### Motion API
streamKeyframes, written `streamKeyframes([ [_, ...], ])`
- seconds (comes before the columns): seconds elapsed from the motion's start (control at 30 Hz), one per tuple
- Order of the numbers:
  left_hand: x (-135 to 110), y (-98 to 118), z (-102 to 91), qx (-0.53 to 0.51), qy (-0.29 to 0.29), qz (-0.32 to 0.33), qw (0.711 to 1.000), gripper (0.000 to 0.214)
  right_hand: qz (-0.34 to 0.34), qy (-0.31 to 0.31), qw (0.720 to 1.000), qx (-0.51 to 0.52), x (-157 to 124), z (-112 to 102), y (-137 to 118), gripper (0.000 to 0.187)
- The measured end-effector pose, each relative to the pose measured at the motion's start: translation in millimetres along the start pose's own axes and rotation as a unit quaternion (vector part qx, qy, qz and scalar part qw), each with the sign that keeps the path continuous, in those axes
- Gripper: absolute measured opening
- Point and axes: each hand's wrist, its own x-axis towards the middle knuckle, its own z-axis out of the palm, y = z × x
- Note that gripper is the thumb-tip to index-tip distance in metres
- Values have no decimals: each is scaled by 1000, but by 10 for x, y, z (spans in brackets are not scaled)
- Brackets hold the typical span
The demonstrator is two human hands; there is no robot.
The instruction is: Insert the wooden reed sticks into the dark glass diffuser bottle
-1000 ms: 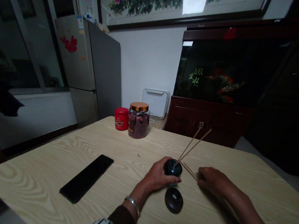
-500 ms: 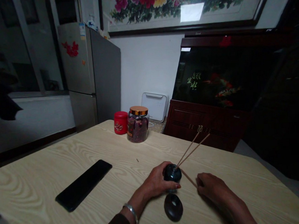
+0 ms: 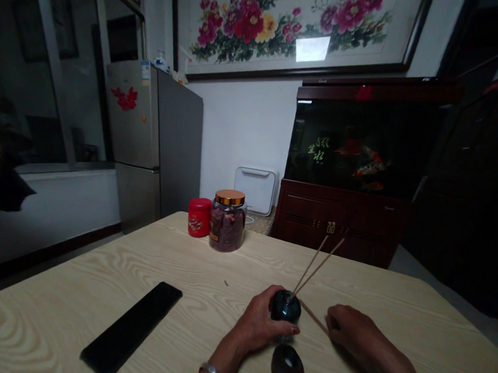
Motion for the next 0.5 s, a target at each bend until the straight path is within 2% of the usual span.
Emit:
streamKeyframes([
  [0.33,3,-5,15,-14,-7,-3,1000,66,-8,10,1000,4,-4,17,27,17],
  [0.5,-1,-11,7,5,-2,-2,1000,67,10,36,999,22,-33,-107,-8,15],
])
